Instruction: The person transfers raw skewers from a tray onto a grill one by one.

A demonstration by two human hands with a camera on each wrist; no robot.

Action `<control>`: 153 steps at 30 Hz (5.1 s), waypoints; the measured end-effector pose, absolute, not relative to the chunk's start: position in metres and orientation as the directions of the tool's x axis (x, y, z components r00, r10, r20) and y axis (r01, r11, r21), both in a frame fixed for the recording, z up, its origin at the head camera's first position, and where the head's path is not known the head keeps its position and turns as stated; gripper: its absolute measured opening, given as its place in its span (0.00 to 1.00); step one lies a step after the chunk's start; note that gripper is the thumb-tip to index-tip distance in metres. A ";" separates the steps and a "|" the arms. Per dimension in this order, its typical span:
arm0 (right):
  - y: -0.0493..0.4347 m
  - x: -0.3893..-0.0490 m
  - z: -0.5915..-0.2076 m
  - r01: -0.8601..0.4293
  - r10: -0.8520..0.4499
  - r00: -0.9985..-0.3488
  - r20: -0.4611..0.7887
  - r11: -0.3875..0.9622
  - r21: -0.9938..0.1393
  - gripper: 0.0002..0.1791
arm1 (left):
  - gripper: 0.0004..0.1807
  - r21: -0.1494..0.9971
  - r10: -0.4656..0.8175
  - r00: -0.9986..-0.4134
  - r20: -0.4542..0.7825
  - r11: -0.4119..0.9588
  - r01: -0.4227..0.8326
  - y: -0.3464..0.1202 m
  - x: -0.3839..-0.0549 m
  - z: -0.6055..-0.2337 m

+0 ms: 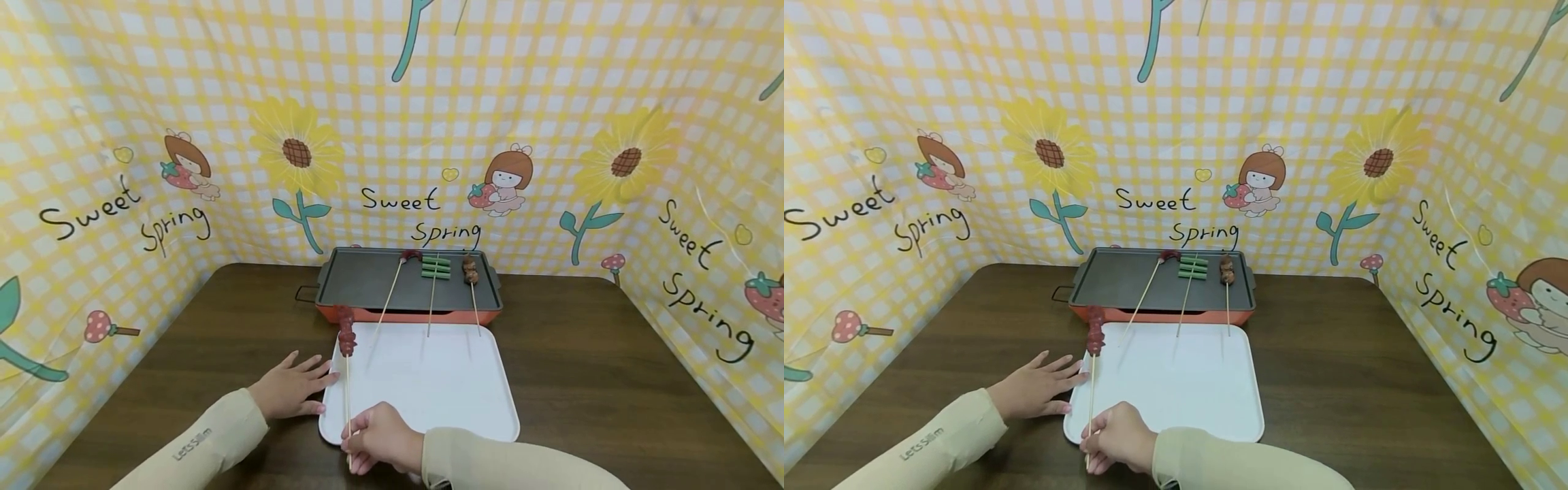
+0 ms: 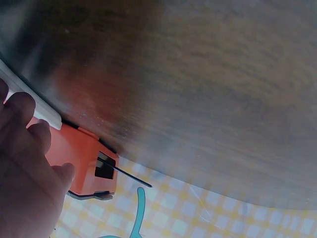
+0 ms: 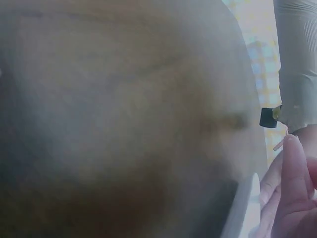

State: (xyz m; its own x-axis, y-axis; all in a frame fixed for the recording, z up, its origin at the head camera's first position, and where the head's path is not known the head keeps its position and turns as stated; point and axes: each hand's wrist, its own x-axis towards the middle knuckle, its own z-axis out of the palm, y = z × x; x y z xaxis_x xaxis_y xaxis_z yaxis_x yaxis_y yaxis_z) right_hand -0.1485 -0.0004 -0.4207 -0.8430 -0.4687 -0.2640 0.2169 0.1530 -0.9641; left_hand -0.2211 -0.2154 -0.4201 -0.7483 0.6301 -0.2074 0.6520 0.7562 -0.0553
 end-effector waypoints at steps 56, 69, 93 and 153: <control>-0.003 -0.262 -0.363 0.063 -0.287 -0.945 -0.157 0.313 -0.948 0.06 | 0.33 -0.134 0.634 -0.755 -0.166 0.744 0.654 -0.211 -0.224 -0.425; -0.010 -0.278 -0.353 0.133 -0.233 -0.952 -0.196 0.262 -0.956 0.05 | 0.34 -0.150 0.640 -0.752 -0.158 0.737 0.659 -0.214 -0.223 -0.426; -0.012 -0.287 -0.365 0.210 -0.208 -0.941 -0.268 0.266 -0.941 0.08 | 0.33 -0.211 0.636 -0.752 -0.173 0.722 0.659 -0.209 -0.219 -0.420; 0.219 -0.245 -0.370 -0.336 -0.332 -0.940 0.074 0.873 -0.353 0.29 | 0.37 0.265 0.524 -0.847 -0.088 0.832 0.487 -0.242 -0.247 -0.399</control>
State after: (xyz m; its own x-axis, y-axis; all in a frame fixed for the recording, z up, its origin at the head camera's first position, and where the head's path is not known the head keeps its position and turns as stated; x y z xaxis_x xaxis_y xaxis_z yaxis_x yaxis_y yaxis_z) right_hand -0.2447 0.2190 -0.3697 -0.9403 -0.3324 0.0737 -0.3363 0.8731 -0.3530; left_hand -0.2469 -0.2419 -0.3987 -0.8475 0.5236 -0.0876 0.4869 0.8324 0.2648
